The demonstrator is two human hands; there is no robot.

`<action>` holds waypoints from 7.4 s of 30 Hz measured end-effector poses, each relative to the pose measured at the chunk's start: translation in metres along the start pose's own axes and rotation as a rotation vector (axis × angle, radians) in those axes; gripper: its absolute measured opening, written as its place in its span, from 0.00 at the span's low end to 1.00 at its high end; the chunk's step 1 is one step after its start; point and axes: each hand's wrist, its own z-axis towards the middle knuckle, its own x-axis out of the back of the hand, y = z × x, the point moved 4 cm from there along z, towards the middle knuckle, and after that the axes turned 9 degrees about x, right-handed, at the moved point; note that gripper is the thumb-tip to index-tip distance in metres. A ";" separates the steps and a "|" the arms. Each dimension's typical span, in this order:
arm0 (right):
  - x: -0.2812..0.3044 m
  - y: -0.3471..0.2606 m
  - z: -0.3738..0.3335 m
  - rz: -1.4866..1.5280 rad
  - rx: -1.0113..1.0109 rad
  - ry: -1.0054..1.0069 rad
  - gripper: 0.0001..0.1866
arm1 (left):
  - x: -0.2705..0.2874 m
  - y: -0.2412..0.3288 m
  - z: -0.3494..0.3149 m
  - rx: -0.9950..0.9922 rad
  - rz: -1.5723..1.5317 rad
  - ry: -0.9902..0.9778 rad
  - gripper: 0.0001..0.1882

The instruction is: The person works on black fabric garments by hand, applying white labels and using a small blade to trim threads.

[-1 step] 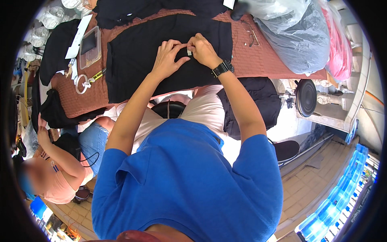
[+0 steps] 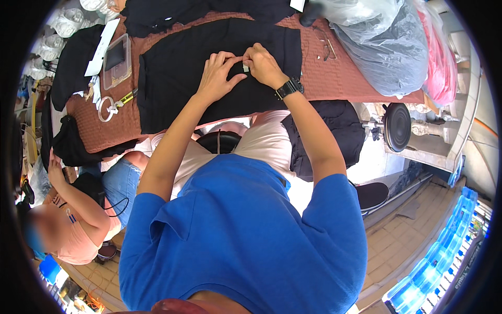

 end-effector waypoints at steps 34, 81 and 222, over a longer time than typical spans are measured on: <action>0.008 -0.003 0.001 -0.012 0.029 -0.056 0.07 | 0.001 0.000 -0.002 0.003 0.069 -0.020 0.28; 0.022 -0.010 0.012 0.078 0.074 -0.195 0.03 | 0.005 0.005 -0.007 -0.146 -0.009 0.043 0.15; 0.012 -0.360 0.017 0.462 0.649 -0.042 0.08 | 0.005 -0.068 -0.140 0.727 -0.828 0.142 0.20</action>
